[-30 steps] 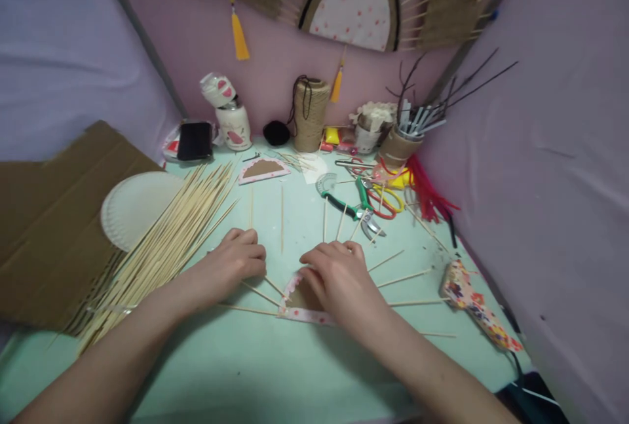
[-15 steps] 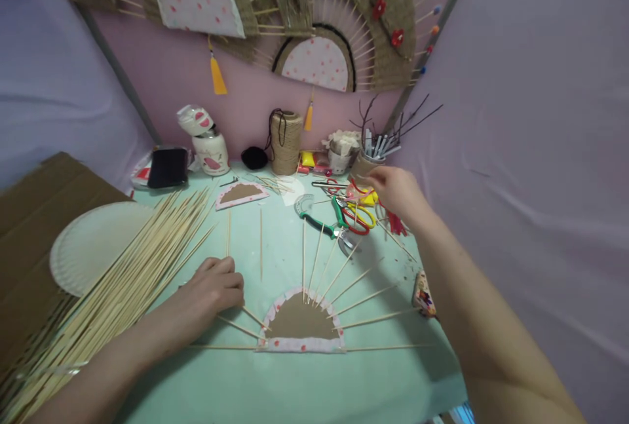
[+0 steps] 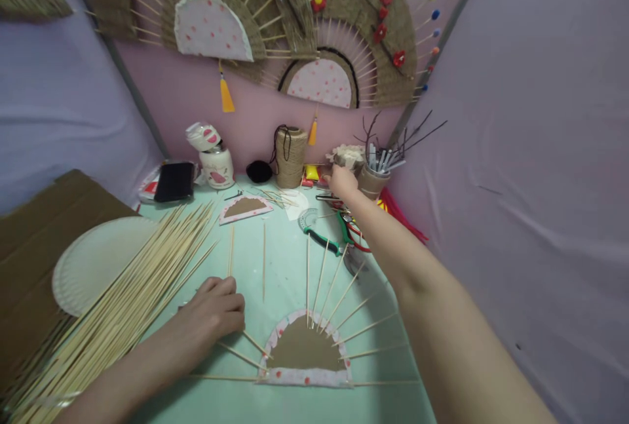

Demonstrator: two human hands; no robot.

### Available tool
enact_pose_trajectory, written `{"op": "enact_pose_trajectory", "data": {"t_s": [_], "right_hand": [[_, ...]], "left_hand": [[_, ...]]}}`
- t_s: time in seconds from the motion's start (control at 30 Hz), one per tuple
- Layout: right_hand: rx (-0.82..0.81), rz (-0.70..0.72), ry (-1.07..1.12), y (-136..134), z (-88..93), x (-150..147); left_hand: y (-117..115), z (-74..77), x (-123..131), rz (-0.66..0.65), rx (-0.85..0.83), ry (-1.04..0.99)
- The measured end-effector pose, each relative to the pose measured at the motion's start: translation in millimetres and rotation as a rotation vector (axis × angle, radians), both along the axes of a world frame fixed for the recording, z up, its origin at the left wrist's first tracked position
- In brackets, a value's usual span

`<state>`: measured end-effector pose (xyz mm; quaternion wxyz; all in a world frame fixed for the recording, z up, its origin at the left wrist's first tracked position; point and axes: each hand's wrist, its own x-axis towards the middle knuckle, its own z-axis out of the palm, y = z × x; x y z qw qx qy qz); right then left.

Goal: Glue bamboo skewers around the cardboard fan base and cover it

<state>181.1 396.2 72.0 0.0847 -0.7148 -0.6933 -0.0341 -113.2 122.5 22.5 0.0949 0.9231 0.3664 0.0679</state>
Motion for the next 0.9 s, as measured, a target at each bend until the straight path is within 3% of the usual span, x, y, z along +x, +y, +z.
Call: {"op": "enact_pose_trajectory", "data": {"t_s": [0.2,0.5,0.73,0.9], "right_hand": [[0.009,-0.05,-0.072,16.6,-11.9,-22.4],[-0.007,0.024,-0.185,13.7,-15.2,-3.1],[0.014,0.102,-0.246,11.0,-11.4,-9.3],[-0.007,0.189,-0.33,5.0,-19.4,-6.3]], "left_hand": [[-2.5,2.7,-0.9,-0.014,0.049,0.026],[-3.1,2.0,-0.2,-0.019,0.07,-0.028],[-4.0,3.7,1.0,-0.009,0.074,-0.044],[-5.1,6.1,1.9,-0.01,0.073,-0.044]]}}
